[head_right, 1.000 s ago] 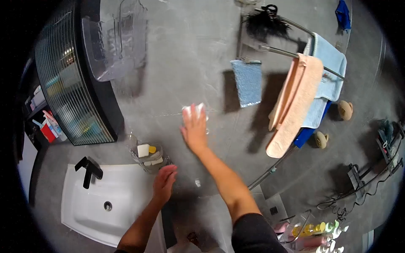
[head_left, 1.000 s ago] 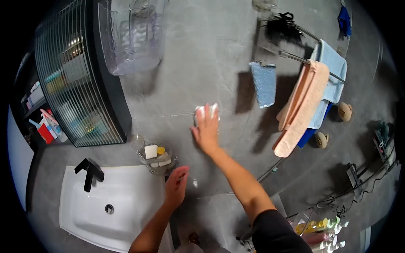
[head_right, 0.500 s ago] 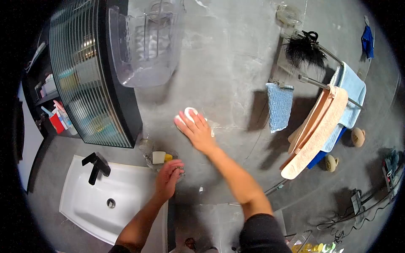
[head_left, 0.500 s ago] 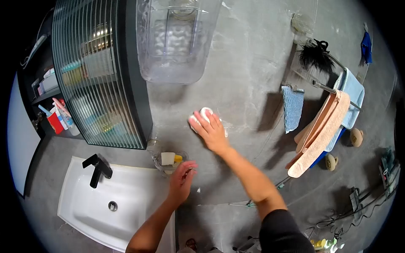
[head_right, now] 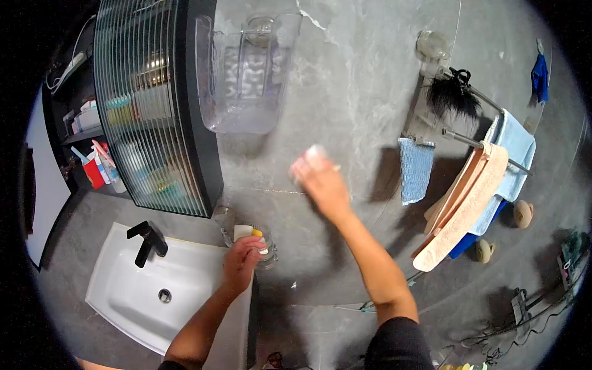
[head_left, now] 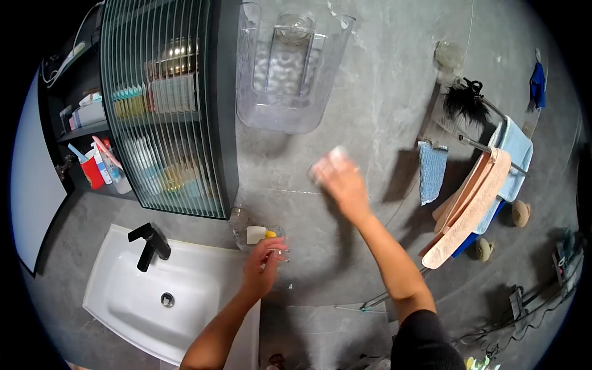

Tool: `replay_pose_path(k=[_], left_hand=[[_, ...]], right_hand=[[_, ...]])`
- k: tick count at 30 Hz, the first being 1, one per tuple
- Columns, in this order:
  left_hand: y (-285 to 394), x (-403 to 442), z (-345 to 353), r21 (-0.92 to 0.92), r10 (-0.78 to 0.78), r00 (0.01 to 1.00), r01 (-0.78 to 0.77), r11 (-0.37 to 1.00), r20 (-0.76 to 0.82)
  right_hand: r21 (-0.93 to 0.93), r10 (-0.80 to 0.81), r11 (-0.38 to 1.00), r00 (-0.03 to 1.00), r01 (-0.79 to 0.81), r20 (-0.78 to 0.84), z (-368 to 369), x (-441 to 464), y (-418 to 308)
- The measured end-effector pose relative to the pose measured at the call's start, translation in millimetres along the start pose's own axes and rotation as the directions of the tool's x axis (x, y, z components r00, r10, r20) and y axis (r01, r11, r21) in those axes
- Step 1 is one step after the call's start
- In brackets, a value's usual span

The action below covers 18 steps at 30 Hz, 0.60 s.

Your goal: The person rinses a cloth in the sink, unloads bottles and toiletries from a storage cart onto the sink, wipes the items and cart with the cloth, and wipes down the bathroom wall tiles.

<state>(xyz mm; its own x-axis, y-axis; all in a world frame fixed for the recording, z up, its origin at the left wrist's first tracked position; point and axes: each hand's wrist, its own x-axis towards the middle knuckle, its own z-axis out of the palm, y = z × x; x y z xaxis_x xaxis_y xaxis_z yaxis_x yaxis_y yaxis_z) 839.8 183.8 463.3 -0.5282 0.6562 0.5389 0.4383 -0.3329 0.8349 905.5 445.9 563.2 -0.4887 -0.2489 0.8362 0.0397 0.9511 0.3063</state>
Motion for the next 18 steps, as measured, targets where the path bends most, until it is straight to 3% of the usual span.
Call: replay_pose_path(k=[2, 3, 4, 6, 8, 11, 14, 18], left_hand=[[11.7, 10.6, -4.2, 0.146, -0.073, 0.997, 0.072, 0.987, 0.003], [18.6, 19.1, -3.1, 0.331, 0.059, 0.998, -0.054, 0.942, -0.005], [26.9, 33.7, 2.5, 0.501, 0.194, 0.981, -0.175, 0.848, 0.014], [40.2, 58.9, 7.8, 0.750, 0.395, 0.912, -0.338, 0.569, 0.112], [50.9, 86.1, 8.0, 0.883, 0.517, 0.820, -0.410, 0.229, 0.246], [45.9, 126.5, 19.6, 0.944, 0.496, 0.809, -0.321, -0.077, 0.316], [21.6, 141.9, 27.3, 0.942, 0.523, 0.784, -0.262, -0.210, 0.335], [31.4, 146.1, 38.2, 0.951, 0.564, 0.770, -0.288, -0.110, 0.299]], right_hand=[[-0.143, 0.171, 0.964, 0.932, -0.225, -0.319, -8.7, 37.3, -7.9], [-0.055, 0.095, 0.992, 0.959, -0.113, -0.266, 14.3, 31.6, -14.1], [-0.025, -0.012, 1.000, 0.998, 0.010, -0.068, 25.6, 15.8, -23.5], [0.102, -0.085, 0.992, 0.994, 0.077, 0.075, 17.0, -4.6, -31.7], [0.001, 0.074, 0.997, 0.996, -0.074, 0.041, -3.8, -16.6, -20.3], [-0.035, 0.220, 0.974, 0.971, -0.224, -0.089, -10.6, -22.1, -17.9], [0.007, 0.250, 0.967, 0.949, -0.254, -0.193, -0.5, -21.9, -17.8], [0.032, 0.254, 0.967, 0.949, -0.253, -0.187, 1.2, -25.8, -15.9]])
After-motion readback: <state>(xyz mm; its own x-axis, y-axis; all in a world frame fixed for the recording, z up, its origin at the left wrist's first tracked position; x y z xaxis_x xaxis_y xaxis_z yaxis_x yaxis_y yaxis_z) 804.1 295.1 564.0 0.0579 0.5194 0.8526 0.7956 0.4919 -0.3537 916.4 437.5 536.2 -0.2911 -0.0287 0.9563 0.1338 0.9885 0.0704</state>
